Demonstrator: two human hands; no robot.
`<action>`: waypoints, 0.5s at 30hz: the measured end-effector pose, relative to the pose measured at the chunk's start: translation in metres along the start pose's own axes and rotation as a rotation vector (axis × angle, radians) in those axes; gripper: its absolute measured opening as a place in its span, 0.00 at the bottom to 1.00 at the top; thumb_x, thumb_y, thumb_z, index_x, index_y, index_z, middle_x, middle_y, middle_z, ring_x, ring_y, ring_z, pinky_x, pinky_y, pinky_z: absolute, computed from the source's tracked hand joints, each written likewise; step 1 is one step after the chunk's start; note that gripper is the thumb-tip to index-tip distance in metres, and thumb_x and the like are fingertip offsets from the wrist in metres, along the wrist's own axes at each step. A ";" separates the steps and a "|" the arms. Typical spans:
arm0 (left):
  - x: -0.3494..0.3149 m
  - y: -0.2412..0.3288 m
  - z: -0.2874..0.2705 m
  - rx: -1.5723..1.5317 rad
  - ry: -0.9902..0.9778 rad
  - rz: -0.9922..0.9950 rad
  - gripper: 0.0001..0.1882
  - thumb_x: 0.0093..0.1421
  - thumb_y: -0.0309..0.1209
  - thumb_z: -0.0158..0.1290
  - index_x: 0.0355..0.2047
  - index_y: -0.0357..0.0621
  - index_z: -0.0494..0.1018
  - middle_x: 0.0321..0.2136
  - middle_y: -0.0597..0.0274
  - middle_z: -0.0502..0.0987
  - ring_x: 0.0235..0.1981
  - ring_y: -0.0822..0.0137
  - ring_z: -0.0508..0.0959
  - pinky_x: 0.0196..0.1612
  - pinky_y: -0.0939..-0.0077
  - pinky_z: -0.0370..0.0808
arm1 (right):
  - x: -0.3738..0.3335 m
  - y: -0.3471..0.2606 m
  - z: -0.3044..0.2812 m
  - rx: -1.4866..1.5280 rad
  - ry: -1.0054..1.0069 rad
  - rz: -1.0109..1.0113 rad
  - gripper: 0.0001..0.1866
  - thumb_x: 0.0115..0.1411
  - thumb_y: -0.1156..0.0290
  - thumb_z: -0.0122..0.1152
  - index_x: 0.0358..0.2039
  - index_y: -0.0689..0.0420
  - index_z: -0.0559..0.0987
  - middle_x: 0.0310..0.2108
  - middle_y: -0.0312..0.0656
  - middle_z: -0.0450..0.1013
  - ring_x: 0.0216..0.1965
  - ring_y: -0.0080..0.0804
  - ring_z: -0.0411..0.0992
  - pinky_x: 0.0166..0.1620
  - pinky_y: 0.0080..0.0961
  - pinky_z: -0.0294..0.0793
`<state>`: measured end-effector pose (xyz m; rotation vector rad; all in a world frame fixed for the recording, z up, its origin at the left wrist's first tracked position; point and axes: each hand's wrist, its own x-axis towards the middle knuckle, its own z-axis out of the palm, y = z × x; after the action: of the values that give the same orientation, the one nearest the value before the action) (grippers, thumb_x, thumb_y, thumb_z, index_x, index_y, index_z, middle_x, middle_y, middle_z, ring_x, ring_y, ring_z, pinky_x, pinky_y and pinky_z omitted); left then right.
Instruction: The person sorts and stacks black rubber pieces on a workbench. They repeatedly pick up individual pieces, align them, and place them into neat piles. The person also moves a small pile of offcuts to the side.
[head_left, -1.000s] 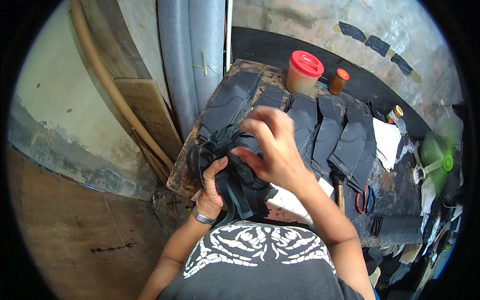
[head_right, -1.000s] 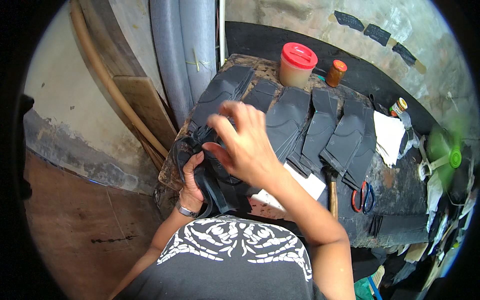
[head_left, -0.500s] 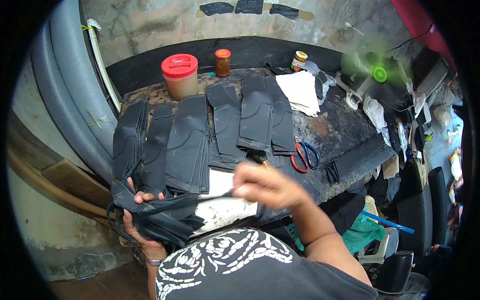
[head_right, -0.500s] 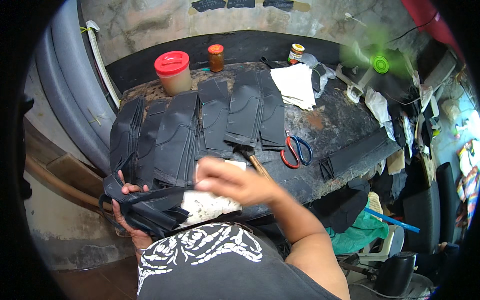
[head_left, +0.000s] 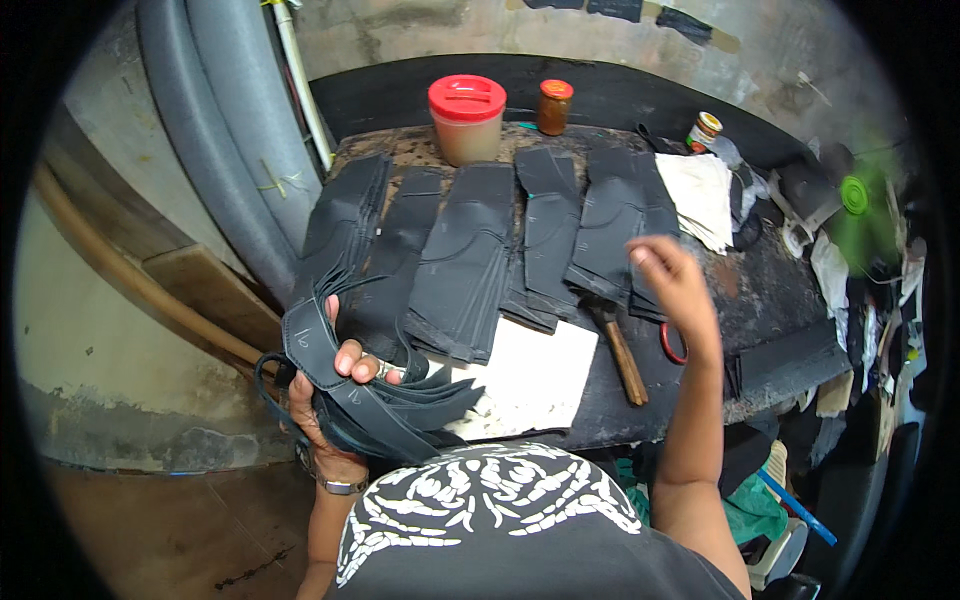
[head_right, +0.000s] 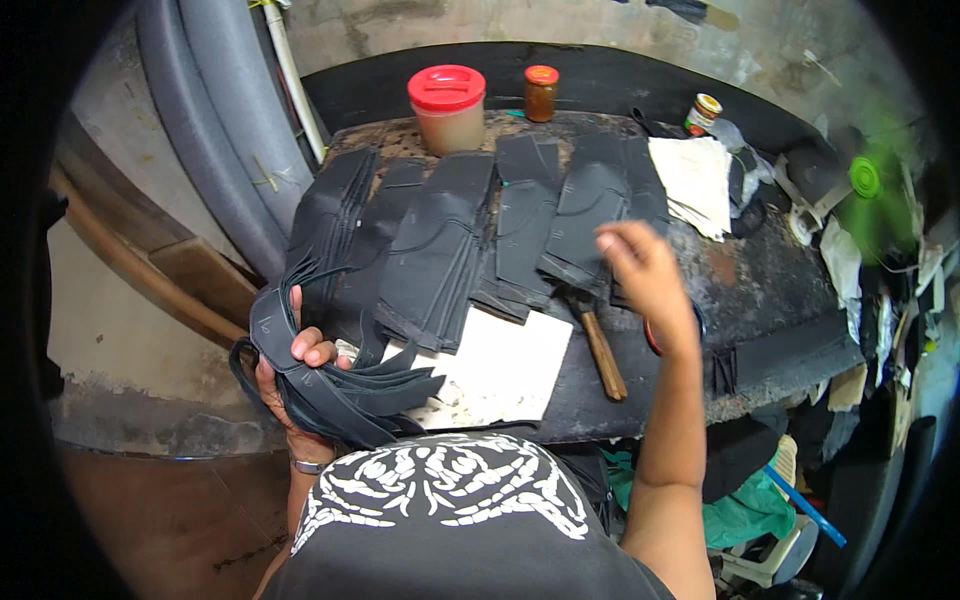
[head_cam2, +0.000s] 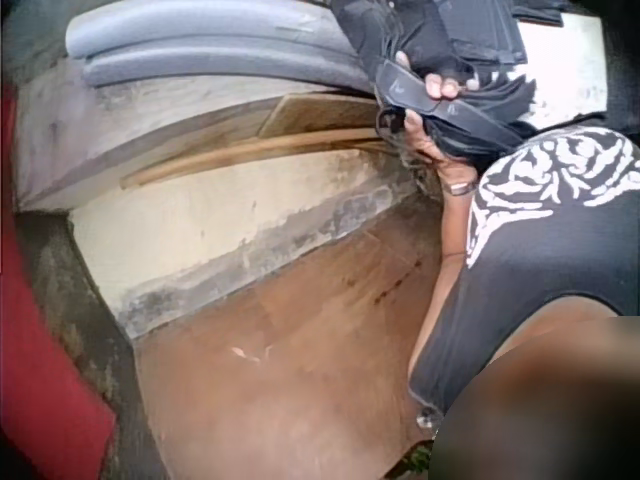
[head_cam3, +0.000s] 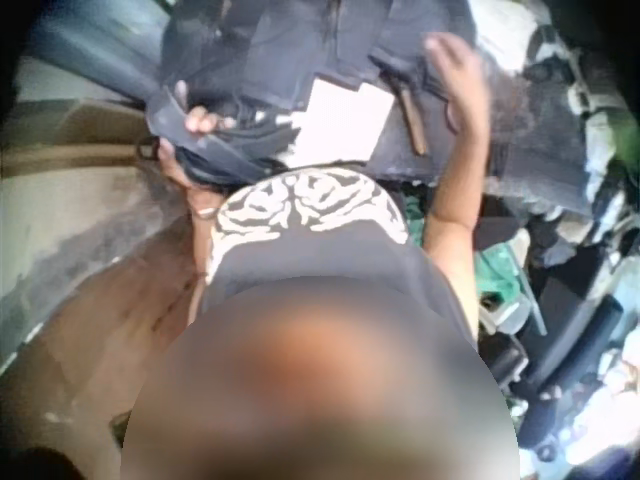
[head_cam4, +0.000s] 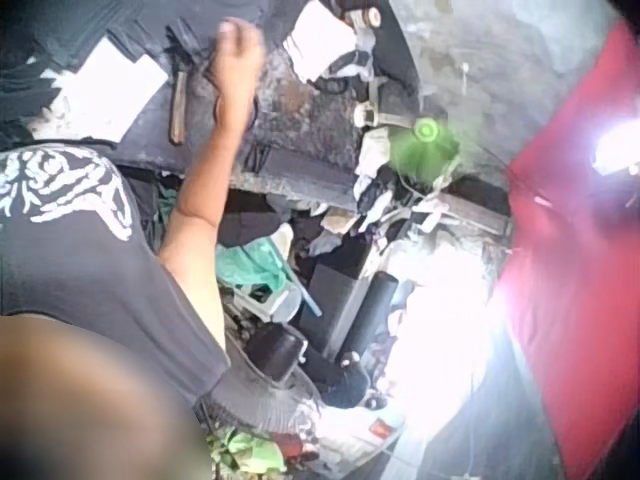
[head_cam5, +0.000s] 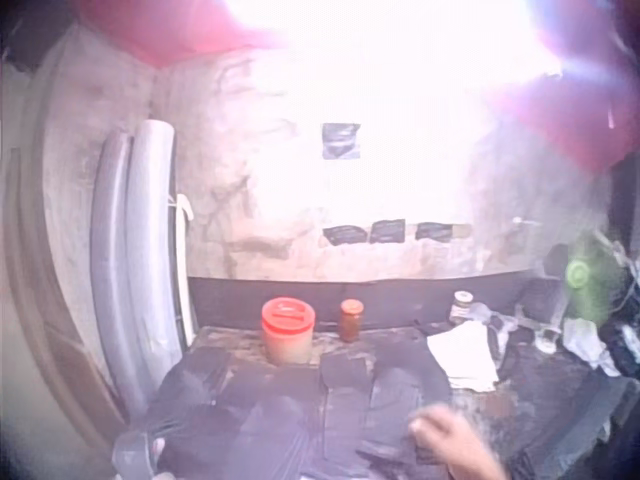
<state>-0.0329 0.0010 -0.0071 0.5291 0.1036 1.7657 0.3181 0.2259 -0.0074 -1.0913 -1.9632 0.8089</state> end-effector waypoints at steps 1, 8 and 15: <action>0.002 0.004 0.004 -0.005 0.000 0.002 0.45 0.64 0.42 0.56 0.74 0.49 0.45 0.39 0.60 0.71 0.46 0.61 0.76 0.61 0.41 0.70 | -0.007 -0.020 0.026 0.127 -0.053 0.115 0.15 0.69 0.66 0.57 0.47 0.64 0.81 0.37 0.35 0.77 0.35 0.22 0.73 0.41 0.22 0.73; 0.020 -0.011 0.039 0.213 0.054 -0.051 0.48 0.61 0.44 0.58 0.74 0.52 0.41 0.37 0.58 0.72 0.45 0.61 0.77 0.59 0.48 0.74 | -0.033 -0.145 0.128 0.481 -0.456 -0.293 0.65 0.47 0.48 0.79 0.74 0.62 0.48 0.59 0.59 0.66 0.60 0.51 0.67 0.64 0.39 0.63; 0.009 -0.026 0.054 0.679 0.164 -0.087 0.18 0.62 0.42 0.55 0.43 0.39 0.71 0.43 0.58 0.73 0.53 0.64 0.72 0.63 0.65 0.68 | -0.046 -0.161 0.134 0.474 -0.616 -0.054 0.65 0.47 0.58 0.78 0.75 0.55 0.41 0.63 0.68 0.63 0.64 0.64 0.64 0.65 0.42 0.64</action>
<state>0.0111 0.0055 0.0348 0.8444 0.8486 1.6633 0.1569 0.0916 0.0358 -0.5358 -2.0943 1.6221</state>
